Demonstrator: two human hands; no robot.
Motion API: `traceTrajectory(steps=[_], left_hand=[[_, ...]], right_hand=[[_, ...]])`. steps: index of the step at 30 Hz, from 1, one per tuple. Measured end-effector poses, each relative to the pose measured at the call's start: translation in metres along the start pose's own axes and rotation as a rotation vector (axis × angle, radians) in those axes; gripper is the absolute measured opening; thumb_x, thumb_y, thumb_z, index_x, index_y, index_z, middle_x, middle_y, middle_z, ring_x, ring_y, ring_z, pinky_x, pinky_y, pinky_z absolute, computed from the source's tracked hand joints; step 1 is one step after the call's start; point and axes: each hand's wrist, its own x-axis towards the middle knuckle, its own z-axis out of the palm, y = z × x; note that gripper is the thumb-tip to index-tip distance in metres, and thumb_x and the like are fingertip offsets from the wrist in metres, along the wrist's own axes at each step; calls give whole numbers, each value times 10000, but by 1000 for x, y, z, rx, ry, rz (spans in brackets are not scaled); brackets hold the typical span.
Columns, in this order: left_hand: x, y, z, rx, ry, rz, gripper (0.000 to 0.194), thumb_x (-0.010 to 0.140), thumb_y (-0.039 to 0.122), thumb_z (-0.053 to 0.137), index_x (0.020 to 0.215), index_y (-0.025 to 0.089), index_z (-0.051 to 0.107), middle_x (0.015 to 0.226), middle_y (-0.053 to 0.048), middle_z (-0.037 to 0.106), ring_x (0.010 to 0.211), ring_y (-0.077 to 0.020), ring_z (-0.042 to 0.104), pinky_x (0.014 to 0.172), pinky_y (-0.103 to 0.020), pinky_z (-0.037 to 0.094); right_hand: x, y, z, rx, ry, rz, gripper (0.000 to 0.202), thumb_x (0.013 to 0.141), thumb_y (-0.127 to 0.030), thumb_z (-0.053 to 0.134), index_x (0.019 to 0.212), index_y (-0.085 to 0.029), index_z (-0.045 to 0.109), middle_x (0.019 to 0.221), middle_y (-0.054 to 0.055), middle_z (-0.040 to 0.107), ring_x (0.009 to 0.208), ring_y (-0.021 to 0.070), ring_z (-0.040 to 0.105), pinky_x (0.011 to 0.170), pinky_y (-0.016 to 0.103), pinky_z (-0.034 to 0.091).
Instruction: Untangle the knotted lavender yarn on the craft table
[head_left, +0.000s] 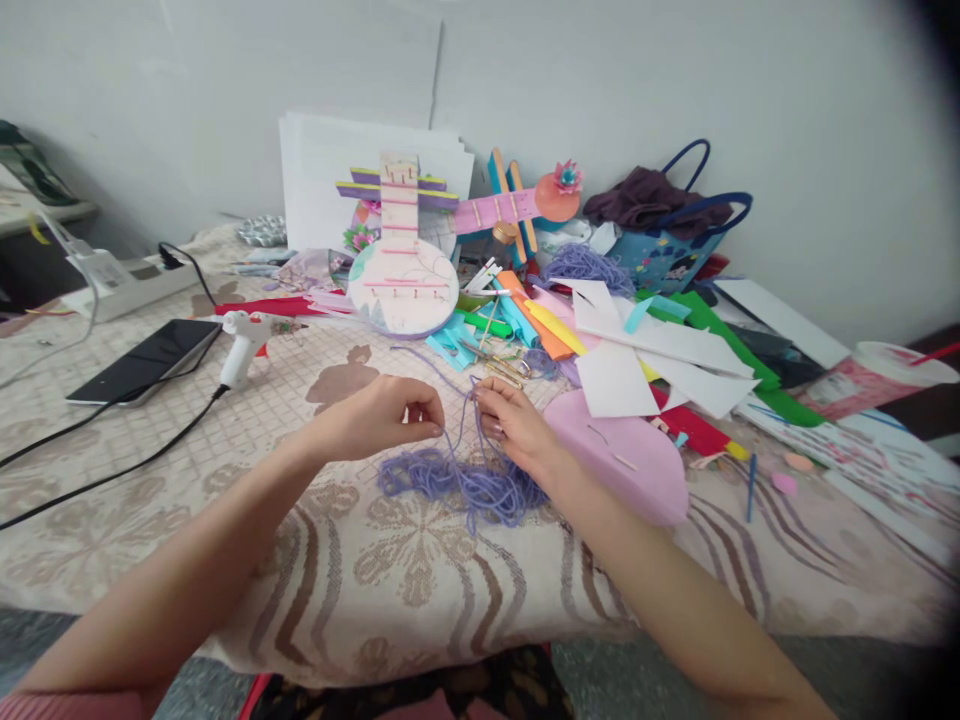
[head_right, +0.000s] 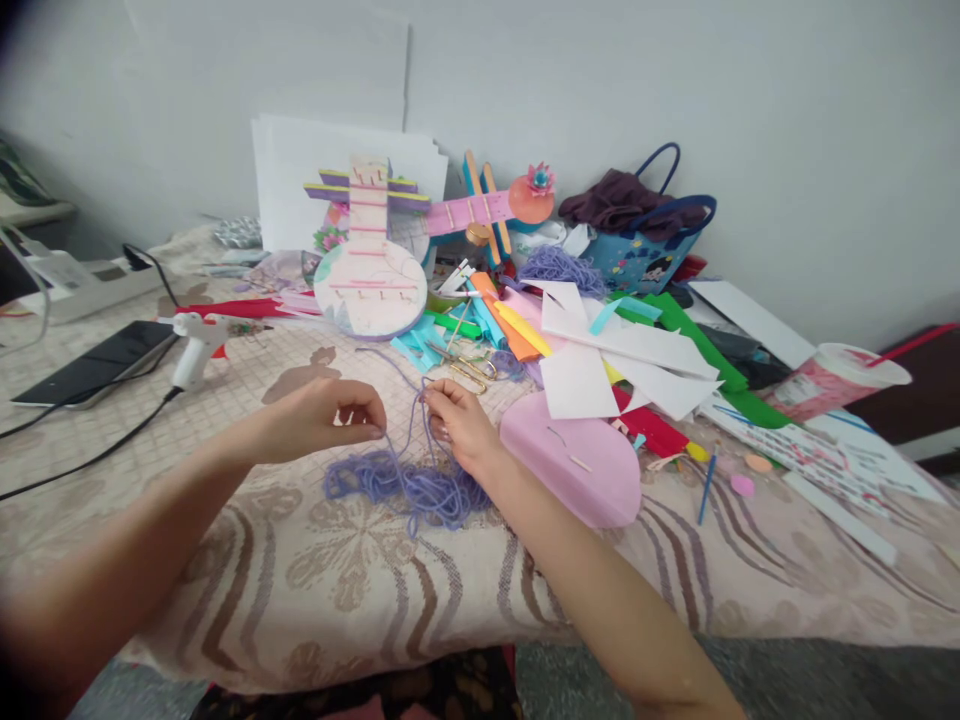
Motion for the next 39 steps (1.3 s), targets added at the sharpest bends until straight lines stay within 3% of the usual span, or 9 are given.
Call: traceTrajectory(steps=[4,7,10,14,18,21,28,32,39], left_hand=[[-2,6,3,-107,-124,92,216,776,332,560,899,165,618,807,-21,639,679,-109,545,619,-214,411],[-3,1,9,82,-46,0,275,725,403,600,863,166,584,813,-26,611,704,-135,535,619,-239,391],[-5,-7,15,228,-132,-96,361,639,444,654,855,172,555,832,-28,602,713,-157,534,604,-247,368],[-4,-10,24,276,-218,-80,361,592,355,678,886,192,547,846,-16,612,722,-167,542,602,-247,359],[0,-12,29,258,-168,-59,211,635,204,571,846,190,564,815,-6,626,700,-150,550,610,-245,368],[2,-17,21,230,-123,-54,221,635,147,511,841,190,578,813,-3,634,713,-143,560,624,-238,376],[-3,-30,-9,434,27,-153,264,672,224,555,932,196,588,869,-25,631,796,-180,564,707,-277,393],[-3,-22,-9,297,62,-29,426,657,319,637,1063,215,558,1031,-43,594,927,-189,544,790,-283,403],[3,-12,17,12,-150,129,309,656,108,557,942,190,643,772,-3,634,581,-87,529,552,-189,396]], right_hand=[[0,0,0,-16,3,3,197,680,-272,621,676,-183,445,426,-115,288,333,15,218,361,176,108],[0,-1,1,-32,11,2,199,677,-276,620,678,-184,444,436,-112,295,333,16,227,357,176,100],[0,-1,1,-48,9,5,207,678,-283,621,677,-185,438,449,-111,293,335,16,231,353,174,95],[0,-1,1,-48,4,5,212,680,-288,617,674,-186,431,458,-112,291,335,12,222,352,172,96],[0,-2,1,-45,7,-2,216,675,-290,623,677,-187,433,462,-111,288,338,13,227,352,173,97],[0,-2,1,-46,10,-14,215,677,-291,623,674,-185,436,469,-106,304,343,14,231,354,175,100],[0,-3,0,-62,20,-73,225,687,-308,623,674,-185,436,476,-99,311,353,17,245,365,178,120],[0,-1,1,-81,8,-83,225,699,-316,622,672,-183,443,484,-96,314,357,19,252,371,181,129],[2,1,-1,-114,13,-90,224,696,-330,619,673,-185,449,472,-98,311,355,24,250,373,183,121]])
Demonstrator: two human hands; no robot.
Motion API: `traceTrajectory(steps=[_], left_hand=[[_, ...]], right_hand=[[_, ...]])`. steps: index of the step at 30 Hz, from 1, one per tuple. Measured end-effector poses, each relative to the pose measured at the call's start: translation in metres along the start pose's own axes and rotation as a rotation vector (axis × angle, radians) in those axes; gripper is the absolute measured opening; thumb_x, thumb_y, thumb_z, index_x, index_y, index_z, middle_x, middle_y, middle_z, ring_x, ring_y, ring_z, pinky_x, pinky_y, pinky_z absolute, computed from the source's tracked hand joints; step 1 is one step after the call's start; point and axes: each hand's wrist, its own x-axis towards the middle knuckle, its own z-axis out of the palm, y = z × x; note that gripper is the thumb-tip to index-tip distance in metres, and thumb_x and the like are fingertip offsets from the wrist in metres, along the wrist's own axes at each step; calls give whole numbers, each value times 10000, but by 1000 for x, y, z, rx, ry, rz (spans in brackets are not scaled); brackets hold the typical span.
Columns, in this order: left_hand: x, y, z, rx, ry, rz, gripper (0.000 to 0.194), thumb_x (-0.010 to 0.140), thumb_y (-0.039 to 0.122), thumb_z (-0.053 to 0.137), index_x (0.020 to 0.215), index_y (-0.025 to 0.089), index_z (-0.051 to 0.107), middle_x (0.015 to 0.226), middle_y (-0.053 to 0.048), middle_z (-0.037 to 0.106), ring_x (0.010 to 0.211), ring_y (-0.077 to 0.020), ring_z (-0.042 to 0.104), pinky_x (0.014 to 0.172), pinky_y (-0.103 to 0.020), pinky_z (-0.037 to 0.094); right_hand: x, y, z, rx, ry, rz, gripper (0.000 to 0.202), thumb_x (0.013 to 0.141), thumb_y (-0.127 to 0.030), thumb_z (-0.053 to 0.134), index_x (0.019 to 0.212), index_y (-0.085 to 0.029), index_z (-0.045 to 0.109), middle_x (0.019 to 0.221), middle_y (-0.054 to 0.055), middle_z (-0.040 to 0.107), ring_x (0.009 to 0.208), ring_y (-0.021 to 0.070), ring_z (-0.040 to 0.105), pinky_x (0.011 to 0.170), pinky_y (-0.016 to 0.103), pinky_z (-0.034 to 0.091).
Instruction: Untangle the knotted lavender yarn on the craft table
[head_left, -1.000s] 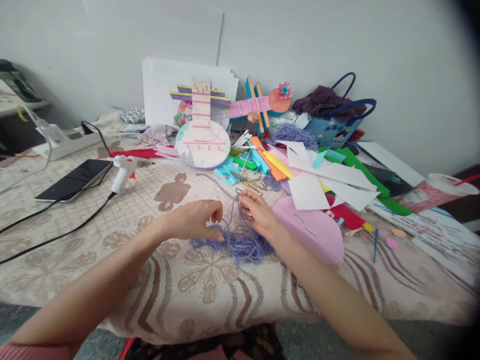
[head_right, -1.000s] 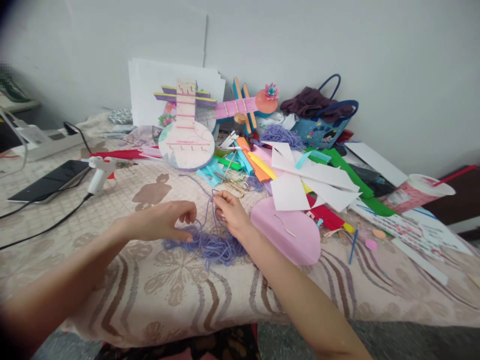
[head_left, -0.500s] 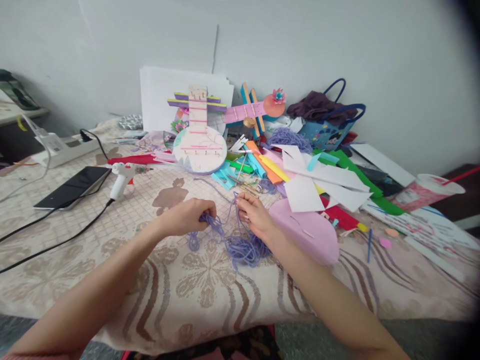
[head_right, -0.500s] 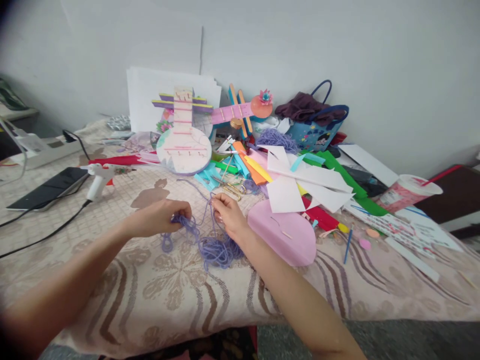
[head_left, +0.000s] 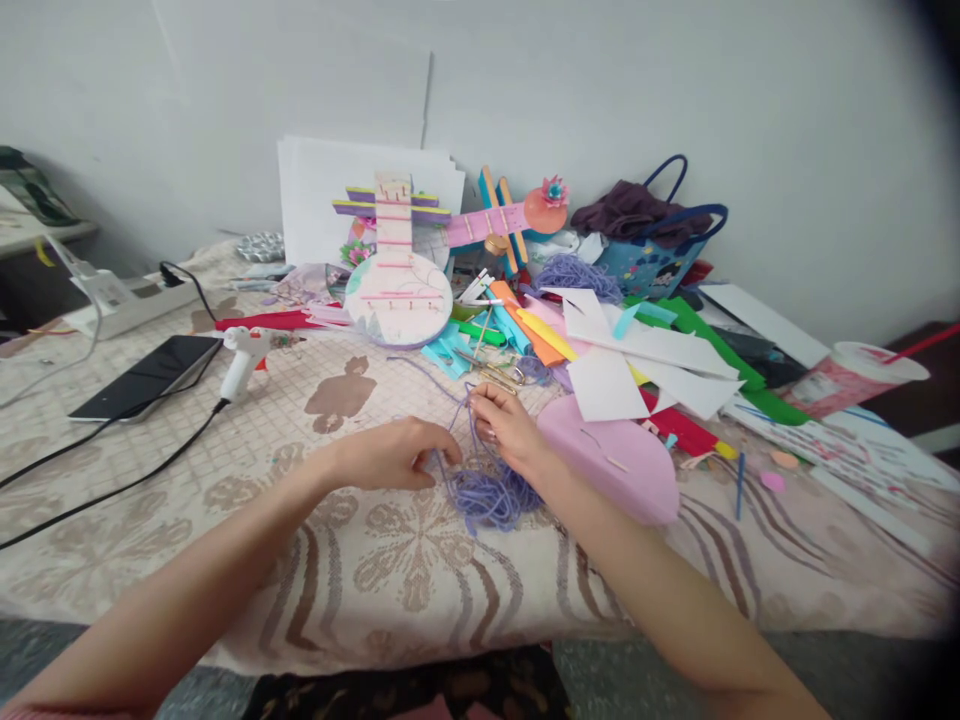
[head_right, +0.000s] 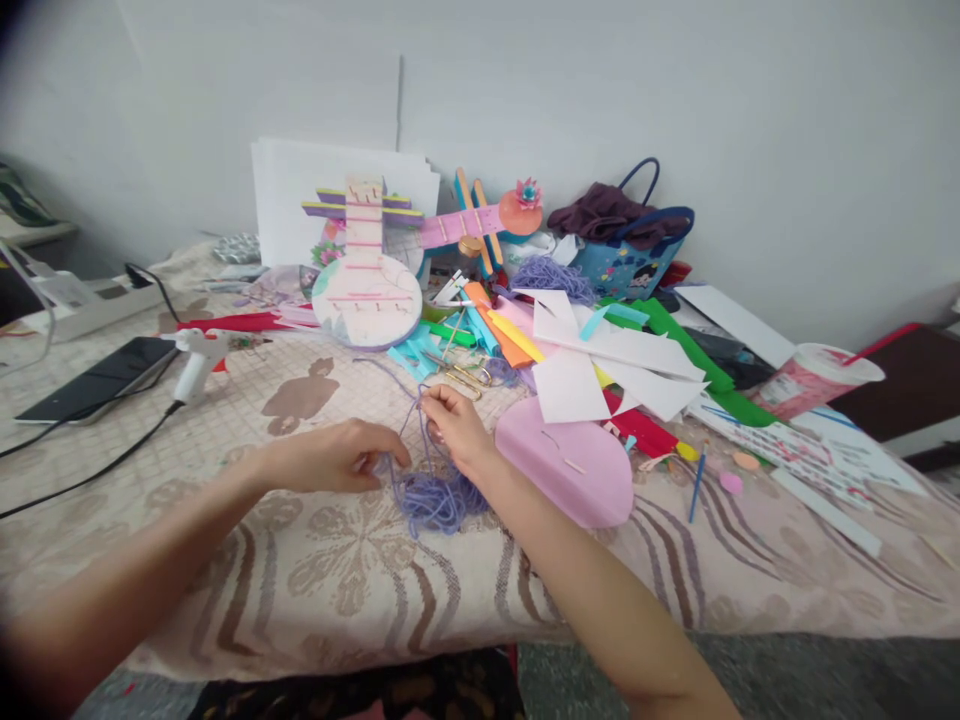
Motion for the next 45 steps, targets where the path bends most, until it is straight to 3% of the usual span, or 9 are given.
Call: traceTrajectory(steps=[8,14,16,21,23,27,32,37,45], left_hand=[[-10,18,-12,-469,-447,22,332,705,276,655,1035,233,663,814,-42,699,530,-103,569,460,-187,419],[9,4,6,-519,309,-136,223,774,347,584,846,143,638,553,11,607,425,-60,486,430,-160,378],[11,3,8,-567,160,-116,237,741,342,622,888,157,637,470,39,563,414,-73,495,429,-164,384],[2,16,4,-645,-652,17,402,654,310,697,1043,220,655,858,-61,716,610,-168,645,460,-224,448],[2,18,5,-553,-526,-4,348,734,310,618,1073,230,642,795,-43,714,534,-144,621,414,-207,403],[7,9,13,-69,139,25,230,831,297,473,897,189,665,582,6,626,440,-71,496,463,-178,357],[8,5,27,240,383,214,243,826,323,484,643,171,538,693,-43,607,608,-112,525,581,-232,401],[9,8,27,112,836,47,116,833,272,478,763,188,519,847,-70,599,843,-162,551,783,-305,444],[29,-3,33,-729,677,-201,211,816,308,510,948,154,453,856,-35,581,771,-126,595,744,-309,501]], right_hand=[[-2,1,-1,26,-54,-5,195,712,-303,605,695,-181,454,466,-104,316,352,19,247,365,170,128],[-1,3,0,-4,-57,-5,213,712,-331,615,692,-182,465,432,-103,327,346,31,262,362,177,150],[-1,3,0,-3,-55,-3,213,712,-334,616,699,-183,467,437,-104,322,345,29,253,361,177,141],[-3,2,1,5,-58,-3,224,698,-335,625,703,-181,463,479,-101,331,358,21,249,364,169,132],[-4,2,1,2,-57,-7,221,698,-336,623,700,-181,465,482,-99,332,363,23,255,365,170,138],[-4,1,2,-2,-47,-23,227,698,-337,625,678,-180,462,485,-94,348,370,27,274,371,176,168],[-4,2,0,13,-77,-7,211,713,-327,616,700,-187,458,453,-106,309,353,30,254,368,177,137],[-4,4,1,-2,-56,-13,218,709,-337,618,693,-184,463,452,-103,334,350,32,266,365,180,159],[-4,8,1,-67,-67,-47,200,741,-344,585,697,-186,469,488,-88,341,372,39,261,371,190,162]])
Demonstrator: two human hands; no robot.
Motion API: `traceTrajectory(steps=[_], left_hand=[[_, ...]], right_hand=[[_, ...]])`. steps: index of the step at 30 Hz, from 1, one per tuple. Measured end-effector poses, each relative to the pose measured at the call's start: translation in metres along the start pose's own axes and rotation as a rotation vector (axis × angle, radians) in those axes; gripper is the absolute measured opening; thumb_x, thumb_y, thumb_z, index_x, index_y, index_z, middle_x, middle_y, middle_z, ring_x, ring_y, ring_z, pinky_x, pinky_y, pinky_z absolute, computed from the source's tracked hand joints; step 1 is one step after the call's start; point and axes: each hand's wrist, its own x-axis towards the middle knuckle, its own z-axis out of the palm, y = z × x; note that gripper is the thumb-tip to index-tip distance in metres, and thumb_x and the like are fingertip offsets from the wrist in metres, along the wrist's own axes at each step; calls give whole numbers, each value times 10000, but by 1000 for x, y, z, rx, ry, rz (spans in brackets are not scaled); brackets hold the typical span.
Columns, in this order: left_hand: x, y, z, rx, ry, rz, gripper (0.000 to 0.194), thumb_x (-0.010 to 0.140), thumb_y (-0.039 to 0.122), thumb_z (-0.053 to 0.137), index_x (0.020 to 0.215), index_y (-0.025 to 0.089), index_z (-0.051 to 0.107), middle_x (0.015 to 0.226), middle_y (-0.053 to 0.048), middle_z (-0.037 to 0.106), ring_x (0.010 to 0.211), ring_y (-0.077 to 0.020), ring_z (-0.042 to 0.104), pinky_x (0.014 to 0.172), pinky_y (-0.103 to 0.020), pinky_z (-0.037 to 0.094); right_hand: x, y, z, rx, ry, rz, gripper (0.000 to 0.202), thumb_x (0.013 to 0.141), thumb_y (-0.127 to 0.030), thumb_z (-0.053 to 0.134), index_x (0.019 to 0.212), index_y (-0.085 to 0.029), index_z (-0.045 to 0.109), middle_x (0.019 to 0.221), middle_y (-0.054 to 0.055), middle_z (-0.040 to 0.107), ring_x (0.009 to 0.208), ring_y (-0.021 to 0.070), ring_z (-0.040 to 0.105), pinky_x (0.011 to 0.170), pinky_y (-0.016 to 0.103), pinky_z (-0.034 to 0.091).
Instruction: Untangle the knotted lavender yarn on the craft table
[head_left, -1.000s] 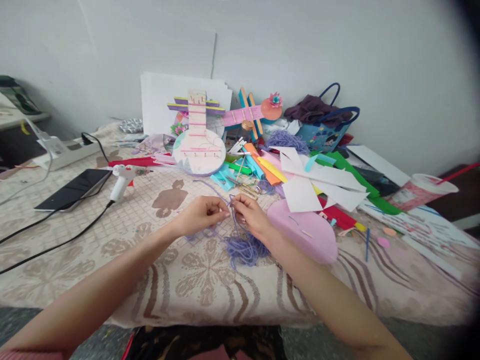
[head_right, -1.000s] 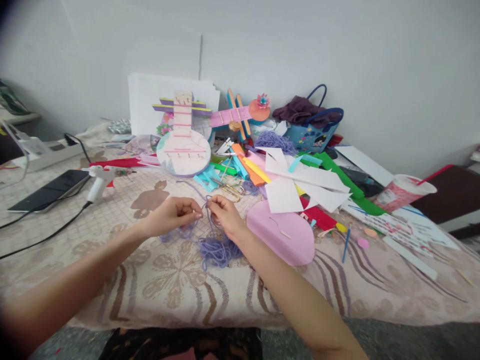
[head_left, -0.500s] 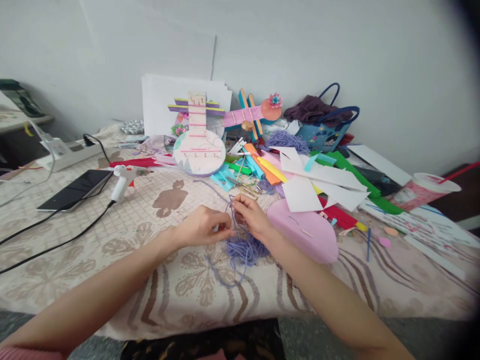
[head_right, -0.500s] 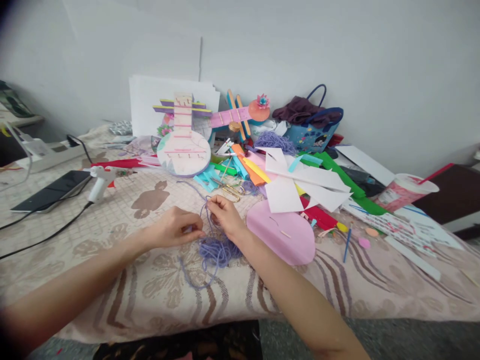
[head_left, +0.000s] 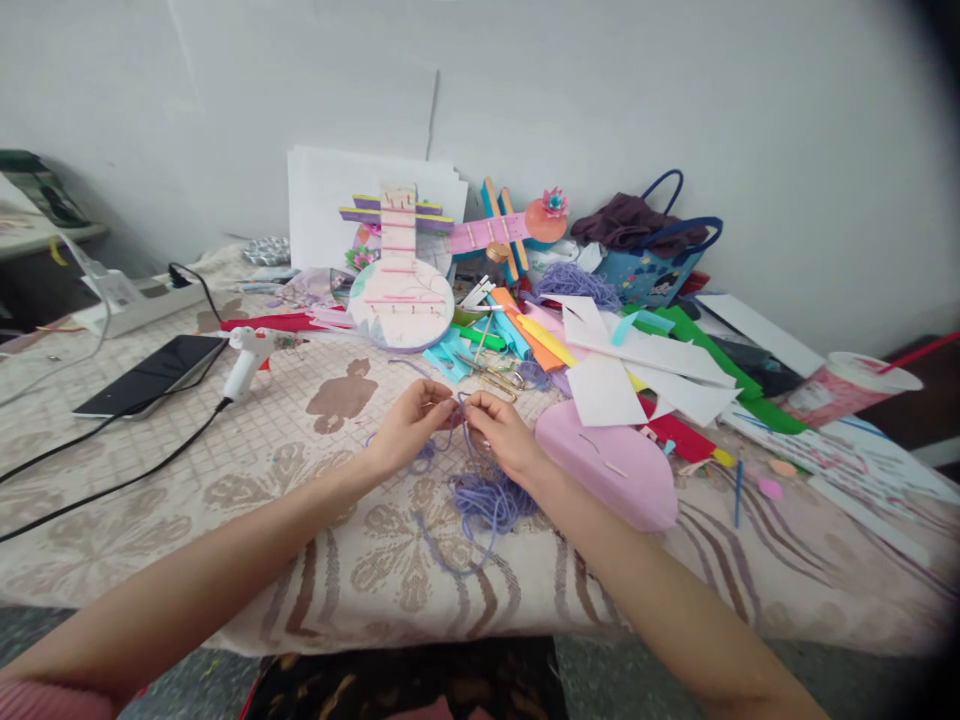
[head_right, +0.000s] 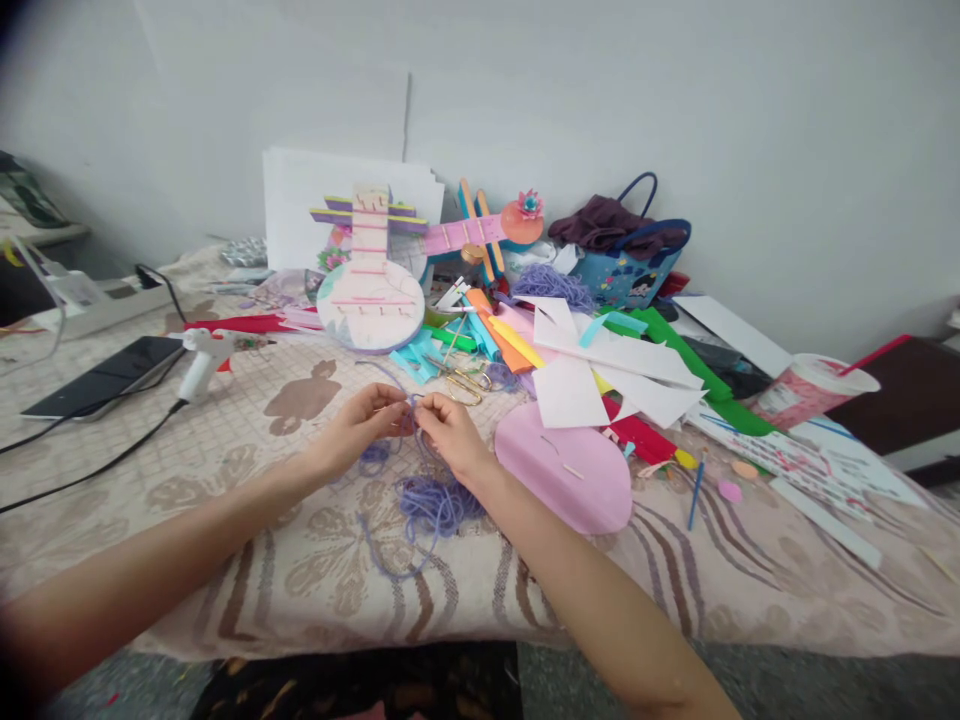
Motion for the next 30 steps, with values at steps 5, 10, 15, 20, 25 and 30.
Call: traceTrajectory(steps=[5,10,15,20,25,30], left_hand=[[1,-2,1,-71,-43,-136,197,763,316,567,820,146,485,617,45,492,475,-46,448,456,-182,379],[0,6,-5,89,4,-160,162,717,280,577,799,142,554,527,68,445,424,-46,351,409,-186,284],[-1,9,-8,152,19,-170,143,724,273,549,771,143,585,445,81,382,419,-58,328,415,-187,286],[2,4,-9,169,33,-165,173,701,302,594,711,130,598,480,59,447,433,-50,341,417,-183,282],[5,0,-12,178,9,-168,175,678,297,616,701,124,627,550,29,530,447,-48,369,406,-180,266],[7,-5,-14,212,-21,-159,193,665,302,624,711,117,656,603,5,575,476,-55,407,405,-176,274]], right_hand=[[-1,0,0,-93,-13,-33,201,760,-356,567,697,-190,472,482,-83,341,383,49,271,387,198,170],[-1,-1,-2,-248,-28,-86,177,787,-341,531,705,-193,477,505,-77,342,413,60,276,408,200,204],[-1,-2,-5,-429,-45,-171,142,801,-302,490,720,-185,493,571,-53,396,491,78,342,457,200,258],[0,-2,-5,-546,-59,-194,114,801,-271,464,735,-181,487,586,-48,420,515,88,370,488,205,293],[-1,-2,-7,-632,-78,-224,86,799,-252,455,759,-183,488,602,-43,449,531,94,399,507,209,314],[-2,-6,-9,-712,-100,-251,58,789,-214,454,758,-180,488,597,-47,445,526,88,396,504,201,303]])
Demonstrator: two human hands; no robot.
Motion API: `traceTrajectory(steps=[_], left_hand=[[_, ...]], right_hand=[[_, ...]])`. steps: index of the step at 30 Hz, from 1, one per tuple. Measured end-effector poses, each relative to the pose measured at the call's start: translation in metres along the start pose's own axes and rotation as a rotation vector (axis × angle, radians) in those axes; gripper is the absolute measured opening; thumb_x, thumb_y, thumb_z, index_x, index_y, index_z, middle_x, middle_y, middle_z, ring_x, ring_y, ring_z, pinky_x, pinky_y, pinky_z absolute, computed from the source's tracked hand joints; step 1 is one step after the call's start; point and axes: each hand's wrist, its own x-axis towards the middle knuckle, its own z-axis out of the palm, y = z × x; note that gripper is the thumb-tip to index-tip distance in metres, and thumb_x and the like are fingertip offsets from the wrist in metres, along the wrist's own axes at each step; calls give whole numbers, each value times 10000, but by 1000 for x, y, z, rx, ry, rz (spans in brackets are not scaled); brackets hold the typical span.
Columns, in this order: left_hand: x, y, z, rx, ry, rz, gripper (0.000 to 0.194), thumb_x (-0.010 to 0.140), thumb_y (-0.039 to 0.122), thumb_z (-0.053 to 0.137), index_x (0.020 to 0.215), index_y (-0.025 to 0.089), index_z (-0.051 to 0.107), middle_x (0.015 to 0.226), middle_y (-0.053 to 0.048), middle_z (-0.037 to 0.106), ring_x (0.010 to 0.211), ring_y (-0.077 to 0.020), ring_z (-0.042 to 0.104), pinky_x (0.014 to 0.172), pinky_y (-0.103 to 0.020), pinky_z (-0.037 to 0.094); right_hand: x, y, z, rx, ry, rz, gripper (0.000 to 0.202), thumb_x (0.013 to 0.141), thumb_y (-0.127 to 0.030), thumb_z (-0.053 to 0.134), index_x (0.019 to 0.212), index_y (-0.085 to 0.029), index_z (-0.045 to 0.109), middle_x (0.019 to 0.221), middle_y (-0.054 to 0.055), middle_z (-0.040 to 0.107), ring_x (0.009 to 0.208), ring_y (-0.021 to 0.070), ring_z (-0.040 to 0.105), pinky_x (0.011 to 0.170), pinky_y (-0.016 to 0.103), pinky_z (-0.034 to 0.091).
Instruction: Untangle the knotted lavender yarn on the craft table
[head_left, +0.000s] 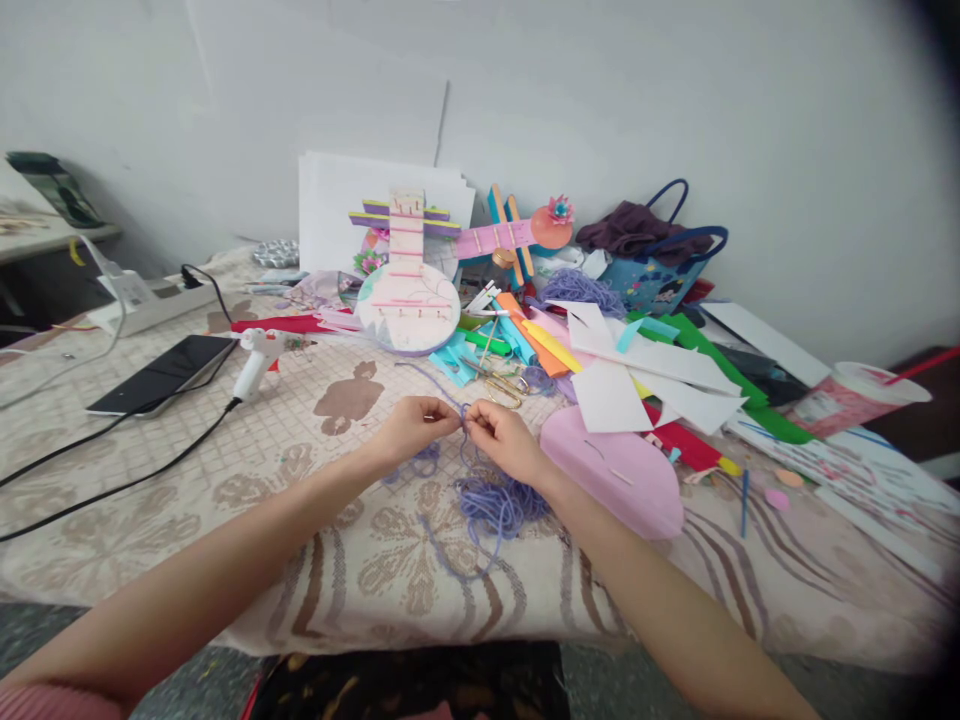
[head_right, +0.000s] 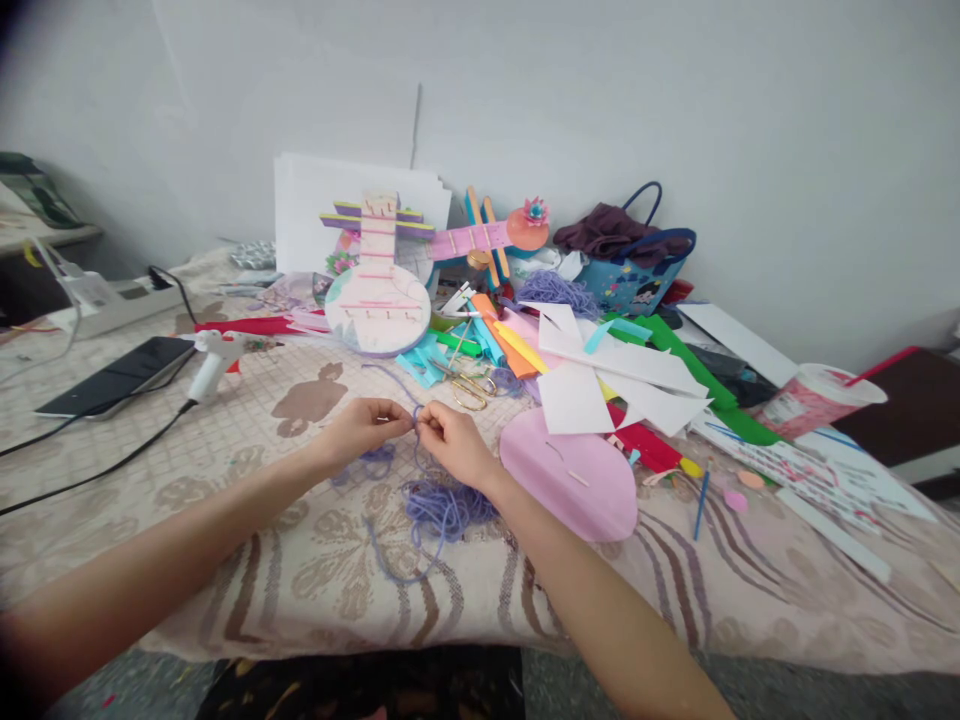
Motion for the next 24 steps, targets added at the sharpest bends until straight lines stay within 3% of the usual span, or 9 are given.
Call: traceTrajectory(steps=[11,24], left_hand=[[4,-5,-5,-15,-100,-9,227,662,331,630,715,113,659,564,23,531,447,-42,349,394,-178,235],[6,-10,-6,26,-90,69,208,667,315,622,687,110,647,610,-11,602,545,-87,494,492,-196,358]], right_hand=[[1,0,-5,-12,-73,3,56,785,-213,457,748,-180,483,604,-51,418,516,79,355,493,196,283],[1,0,-4,36,-89,30,68,779,-222,472,748,-169,502,612,-44,431,526,76,368,494,195,291]])
